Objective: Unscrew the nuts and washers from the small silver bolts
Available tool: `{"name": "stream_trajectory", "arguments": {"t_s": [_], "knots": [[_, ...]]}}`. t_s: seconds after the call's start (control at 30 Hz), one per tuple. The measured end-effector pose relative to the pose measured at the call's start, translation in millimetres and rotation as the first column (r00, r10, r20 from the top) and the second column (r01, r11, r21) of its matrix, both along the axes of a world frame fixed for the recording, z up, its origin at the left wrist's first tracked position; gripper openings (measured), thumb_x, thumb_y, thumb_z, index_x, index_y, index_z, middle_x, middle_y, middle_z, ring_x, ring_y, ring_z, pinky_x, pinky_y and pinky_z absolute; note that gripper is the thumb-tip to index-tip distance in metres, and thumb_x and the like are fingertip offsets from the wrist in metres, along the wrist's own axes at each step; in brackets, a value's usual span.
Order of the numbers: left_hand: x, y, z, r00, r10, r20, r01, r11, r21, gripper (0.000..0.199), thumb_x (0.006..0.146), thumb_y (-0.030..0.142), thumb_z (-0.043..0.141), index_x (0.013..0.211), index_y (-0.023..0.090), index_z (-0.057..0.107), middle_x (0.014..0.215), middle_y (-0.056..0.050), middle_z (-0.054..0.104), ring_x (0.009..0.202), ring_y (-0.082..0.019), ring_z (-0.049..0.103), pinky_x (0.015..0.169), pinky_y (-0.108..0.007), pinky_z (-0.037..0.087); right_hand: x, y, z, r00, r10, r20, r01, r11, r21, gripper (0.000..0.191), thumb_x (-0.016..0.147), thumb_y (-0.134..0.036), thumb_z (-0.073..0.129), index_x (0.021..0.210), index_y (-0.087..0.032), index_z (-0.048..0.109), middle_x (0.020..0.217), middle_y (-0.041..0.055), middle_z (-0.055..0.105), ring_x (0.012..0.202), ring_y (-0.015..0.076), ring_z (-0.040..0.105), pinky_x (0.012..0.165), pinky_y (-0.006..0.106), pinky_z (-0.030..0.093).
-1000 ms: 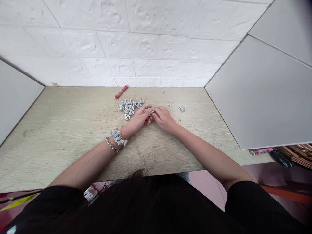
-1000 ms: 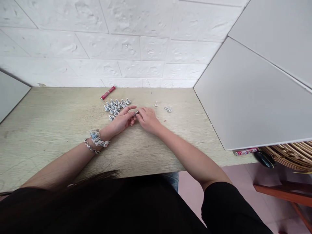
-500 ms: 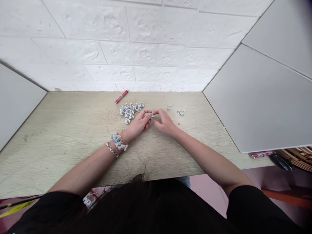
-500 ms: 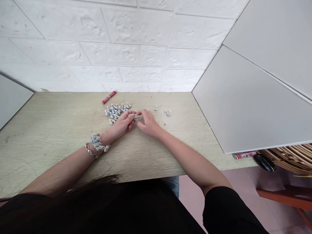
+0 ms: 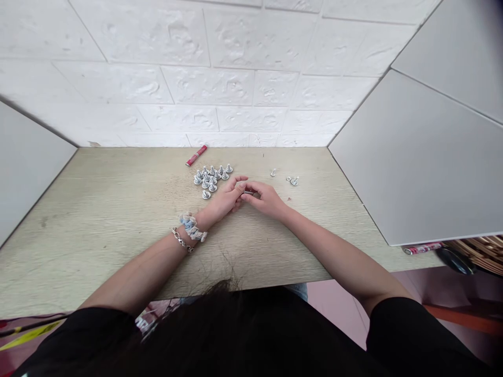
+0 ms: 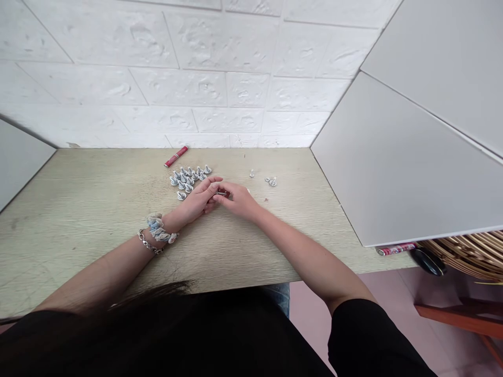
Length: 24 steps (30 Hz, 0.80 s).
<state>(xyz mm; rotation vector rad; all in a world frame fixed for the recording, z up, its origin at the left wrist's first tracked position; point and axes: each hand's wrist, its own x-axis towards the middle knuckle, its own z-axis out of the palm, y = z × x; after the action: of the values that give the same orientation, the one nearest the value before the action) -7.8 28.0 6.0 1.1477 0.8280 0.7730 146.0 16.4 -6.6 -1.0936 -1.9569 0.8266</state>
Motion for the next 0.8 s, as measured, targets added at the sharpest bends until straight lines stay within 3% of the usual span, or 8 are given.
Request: {"name": "stream_trajectory", "arguments": {"t_s": [0.13, 0.3, 0.5, 0.8], "knots": [[1, 0, 2.5, 0.998, 0.051, 0.024, -0.050, 0.997, -0.066, 0.023, 0.088, 0.033, 0.049, 0.107, 0.022, 0.044, 0.052, 0.010, 0.034, 0.036, -0.003, 0.028, 0.035, -0.013, 0.024, 0, 2, -2.1, 0.996, -0.090, -0.021, 0.090, 0.996, -0.010, 0.025, 0.080, -0.031, 0.052, 0.100, -0.018, 0.061, 0.090, 0.0037, 0.066, 0.079, 0.0150, 0.058, 0.076, 0.030, 0.045], [2, 1, 5.7, 0.981, 0.183, 0.063, -0.174, 0.976, -0.131, 0.013, 0.090, 0.022, 0.044, 0.103, 0.020, 0.046, 0.059, 0.007, 0.042, 0.041, -0.004, 0.038, 0.041, -0.014, 0.033, 5, 8, -8.1, 0.969, -0.241, 0.050, 0.241, 0.971, 0.011, 0.020, 0.079, -0.023, 0.050, 0.096, -0.017, 0.058, 0.082, 0.0028, 0.062, 0.074, 0.0145, 0.055, 0.074, 0.030, 0.045], [3, 2, 4.6, 0.971, 0.212, 0.111, -0.188, 0.962, -0.197, 0.012, 0.088, 0.016, 0.045, 0.094, 0.013, 0.056, 0.070, 0.002, 0.051, 0.048, -0.003, 0.046, 0.049, -0.016, 0.042, 8, 14, -16.5, 0.952, -0.160, 0.259, 0.118, 0.978, 0.171, 0.028, 0.077, -0.003, 0.036, 0.087, -0.015, 0.059, 0.093, 0.0092, 0.060, 0.090, 0.0175, 0.054, 0.084, 0.033, 0.043], [1, 7, -3.6, 0.985, 0.131, 0.116, -0.112, 0.981, -0.160, 0.006, 0.084, 0.017, 0.055, 0.088, 0.012, 0.056, 0.078, 0.001, 0.058, 0.054, -0.002, 0.054, 0.055, -0.015, 0.047, 6, 12, -18.0, 0.943, -0.147, 0.297, 0.088, 0.975, 0.202, 0.027, 0.084, -0.008, 0.035, 0.086, -0.016, 0.060, 0.098, 0.0096, 0.059, 0.093, 0.0183, 0.051, 0.090, 0.036, 0.041]]}}
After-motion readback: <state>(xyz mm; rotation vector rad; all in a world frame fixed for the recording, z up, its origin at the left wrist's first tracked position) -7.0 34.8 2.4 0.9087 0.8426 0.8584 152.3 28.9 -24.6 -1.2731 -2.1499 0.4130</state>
